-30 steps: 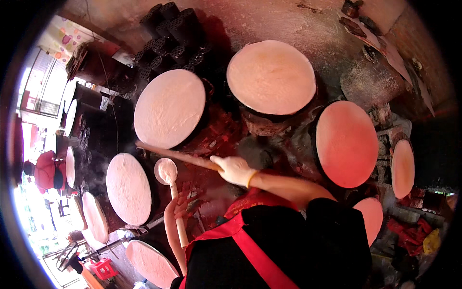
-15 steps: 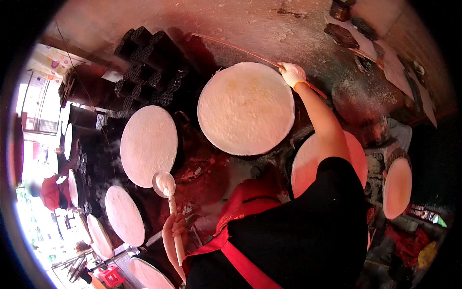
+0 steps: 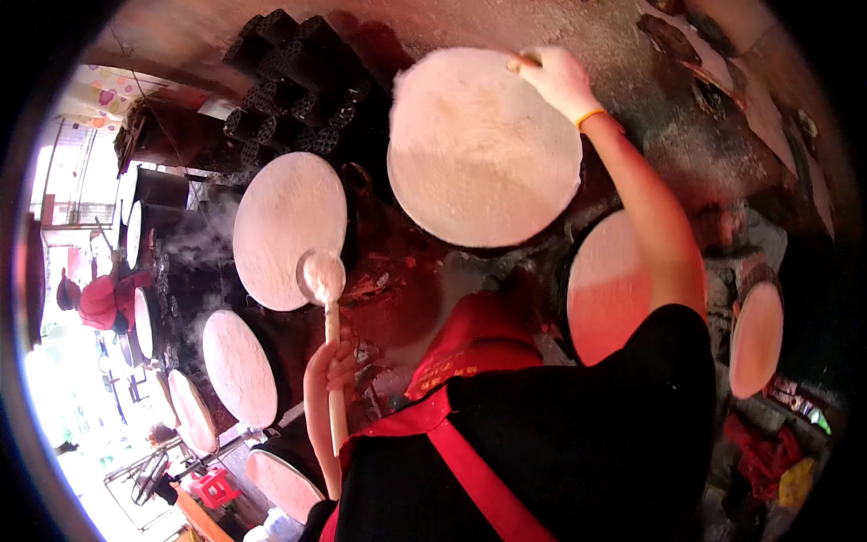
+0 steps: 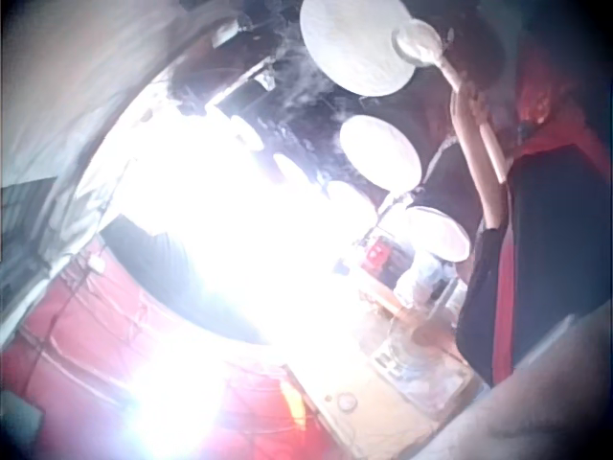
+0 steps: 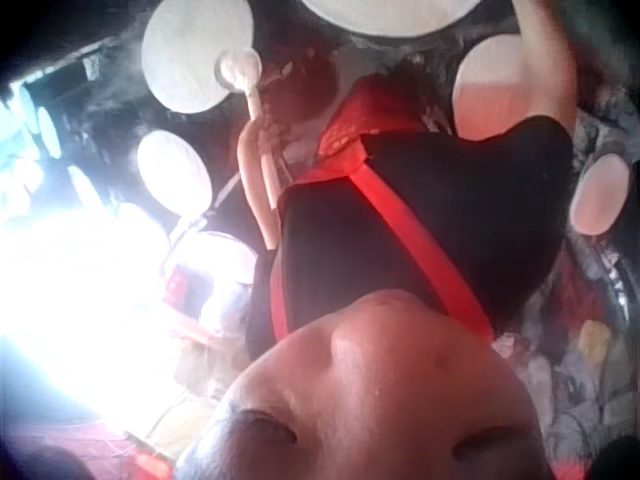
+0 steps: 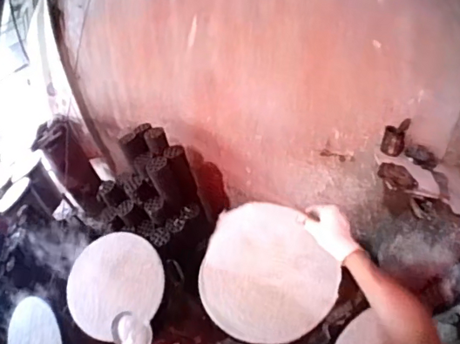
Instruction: The person prepares thin crepes by spreading batter onto multiple hot circular plates using a ladle and a wooden stick.
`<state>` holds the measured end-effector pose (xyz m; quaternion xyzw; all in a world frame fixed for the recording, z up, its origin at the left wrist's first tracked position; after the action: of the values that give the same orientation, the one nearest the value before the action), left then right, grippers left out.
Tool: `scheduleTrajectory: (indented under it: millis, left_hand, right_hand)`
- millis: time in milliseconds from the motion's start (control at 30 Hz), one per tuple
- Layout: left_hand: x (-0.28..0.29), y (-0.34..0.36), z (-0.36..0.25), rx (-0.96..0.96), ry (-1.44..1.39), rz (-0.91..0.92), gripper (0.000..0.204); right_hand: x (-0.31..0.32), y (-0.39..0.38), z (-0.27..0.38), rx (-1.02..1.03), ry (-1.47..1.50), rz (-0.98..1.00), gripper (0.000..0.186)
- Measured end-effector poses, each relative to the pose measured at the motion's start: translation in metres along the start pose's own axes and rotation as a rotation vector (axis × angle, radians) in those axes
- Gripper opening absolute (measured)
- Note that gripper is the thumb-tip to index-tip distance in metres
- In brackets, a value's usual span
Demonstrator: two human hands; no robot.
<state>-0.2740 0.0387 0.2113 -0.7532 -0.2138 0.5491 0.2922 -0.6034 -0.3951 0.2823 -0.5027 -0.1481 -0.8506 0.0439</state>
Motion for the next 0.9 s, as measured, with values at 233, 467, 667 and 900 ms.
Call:
scheduleTrajectory:
  millis: [233,467,667,900]
  left_hand:
    - [0.006,0.021,-0.001,0.166,0.256,0.071,0.022]
    - [0.008,0.032,0.040,0.360,0.414,0.105,0.015]
    - [0.020,0.037,0.100,0.637,0.387,0.177,0.004]
    - [0.001,0.003,0.153,0.700,0.163,0.013,0.013]
  right_hand:
    - [0.154,-0.145,0.029,-0.152,0.480,-0.295,0.027]
    - [0.276,-0.398,-0.101,-0.752,0.443,-0.648,0.035]
    - [0.424,-0.570,-0.154,-0.890,-0.413,-0.580,0.036]
    - [0.485,-0.561,-0.159,-0.624,-1.091,-0.655,0.031]
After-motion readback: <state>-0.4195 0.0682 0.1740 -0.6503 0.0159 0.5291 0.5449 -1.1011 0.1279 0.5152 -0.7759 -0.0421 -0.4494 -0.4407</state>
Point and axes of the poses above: each hand's wrist, its own y-axis towards the middle knuckle, its own x-axis out of the back of the hand, z = x × y, the point moved 7 cm from there along y, towards the middle knuckle, and after that the axes turned 8 degrees about -y, right-handed, at the moved point
